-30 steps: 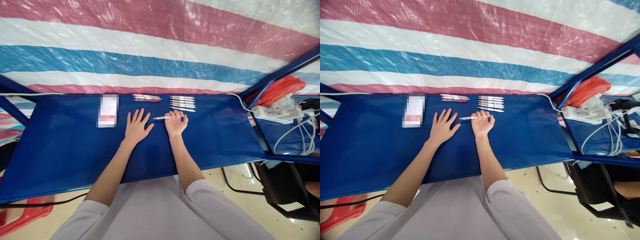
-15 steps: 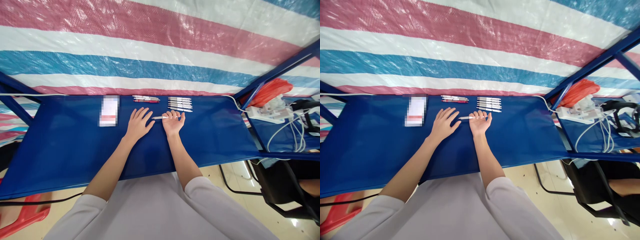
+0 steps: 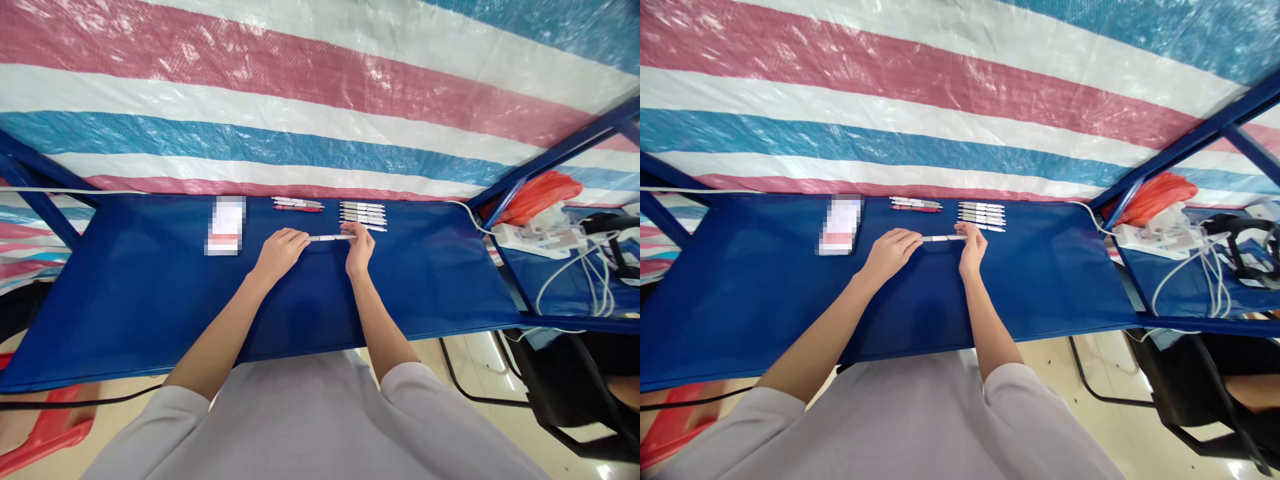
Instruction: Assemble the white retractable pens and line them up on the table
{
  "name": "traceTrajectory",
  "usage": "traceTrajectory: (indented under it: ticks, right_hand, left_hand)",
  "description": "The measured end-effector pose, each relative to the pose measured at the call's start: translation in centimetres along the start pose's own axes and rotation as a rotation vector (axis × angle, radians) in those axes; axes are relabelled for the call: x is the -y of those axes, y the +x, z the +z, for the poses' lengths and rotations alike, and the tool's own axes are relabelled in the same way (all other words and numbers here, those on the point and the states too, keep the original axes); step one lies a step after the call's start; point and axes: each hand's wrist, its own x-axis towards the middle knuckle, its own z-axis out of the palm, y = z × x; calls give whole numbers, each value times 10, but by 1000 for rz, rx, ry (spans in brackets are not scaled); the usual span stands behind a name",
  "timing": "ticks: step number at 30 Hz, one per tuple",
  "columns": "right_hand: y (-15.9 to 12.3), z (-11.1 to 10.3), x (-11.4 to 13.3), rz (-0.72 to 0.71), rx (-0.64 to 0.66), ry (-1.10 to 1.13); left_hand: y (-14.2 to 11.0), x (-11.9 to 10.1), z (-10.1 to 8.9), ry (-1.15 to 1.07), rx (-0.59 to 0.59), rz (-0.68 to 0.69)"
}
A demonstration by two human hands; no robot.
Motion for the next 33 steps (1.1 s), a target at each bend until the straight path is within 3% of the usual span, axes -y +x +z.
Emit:
traceTrajectory:
  ticks: [4, 6, 9, 23, 33]
  right_hand:
    - [-5, -8, 6, -479, 272, -673]
    - [-8, -10, 6, -686, 441, -866]
    - [-10, -10, 3, -847, 616, -997]
    - [0, -19, 14, -914, 821, -1205]
    - [40, -57, 10, -978, 699, -1419]
  left_hand:
    - [-3, 4, -1, 32, -18, 17]
    - [-3, 3, -2, 43, -12, 20]
    - [-3, 1, -3, 49, 0, 19]
    - [-13, -1, 0, -30, 48, -79]
    - [-24, -4, 20, 167, 155, -225]
